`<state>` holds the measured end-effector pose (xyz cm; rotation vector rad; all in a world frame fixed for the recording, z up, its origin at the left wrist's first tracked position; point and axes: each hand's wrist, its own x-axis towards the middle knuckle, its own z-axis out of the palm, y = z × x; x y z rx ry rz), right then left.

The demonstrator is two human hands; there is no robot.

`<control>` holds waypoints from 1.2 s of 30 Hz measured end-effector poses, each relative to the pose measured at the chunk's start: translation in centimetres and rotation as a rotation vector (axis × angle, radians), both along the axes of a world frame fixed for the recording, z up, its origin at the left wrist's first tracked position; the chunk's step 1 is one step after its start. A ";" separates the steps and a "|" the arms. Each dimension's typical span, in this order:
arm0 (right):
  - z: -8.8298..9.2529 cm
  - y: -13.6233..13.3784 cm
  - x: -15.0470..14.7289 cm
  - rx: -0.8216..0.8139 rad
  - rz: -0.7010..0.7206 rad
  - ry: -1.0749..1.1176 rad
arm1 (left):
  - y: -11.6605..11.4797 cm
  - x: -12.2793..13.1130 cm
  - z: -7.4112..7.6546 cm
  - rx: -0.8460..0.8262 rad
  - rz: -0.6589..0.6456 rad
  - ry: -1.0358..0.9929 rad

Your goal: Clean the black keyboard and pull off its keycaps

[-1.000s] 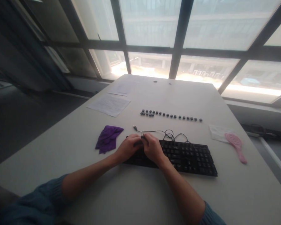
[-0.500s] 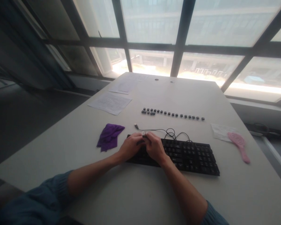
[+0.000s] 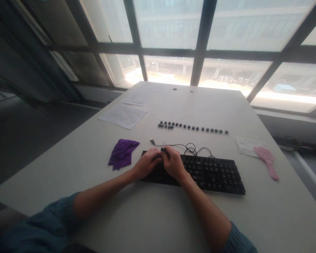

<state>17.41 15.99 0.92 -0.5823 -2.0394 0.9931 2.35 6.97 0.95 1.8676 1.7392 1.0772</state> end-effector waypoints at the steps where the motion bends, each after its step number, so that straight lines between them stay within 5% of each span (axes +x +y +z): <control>1: 0.1 0.0 0.0 0.004 0.003 -0.001 | 0.0 0.0 -0.1 -0.002 -0.005 -0.004; 7: -0.3 0.1 0.0 -0.080 -0.056 0.029 | -0.3 0.0 0.0 0.013 0.069 -0.065; 14: -0.6 0.4 -0.3 -0.265 -0.086 0.127 | -0.4 0.5 1.0 0.118 0.024 0.226; 20: 0.1 0.6 -0.5 -0.312 -0.133 0.196 | -0.1 -0.3 3.4 0.213 0.081 0.171; 26: -0.5 0.9 -0.7 -0.370 -0.102 0.239 | 7.3 -3.4 5.5 0.258 0.119 0.214; 31: -0.6 1.0 -0.8 -0.385 -0.089 0.254 | 16.0 -5.0 3.4 0.204 0.036 0.335; 36: -0.8 1.1 -0.9 -0.380 -0.084 0.249 | 20.5 -4.9 0.6 0.122 0.067 0.446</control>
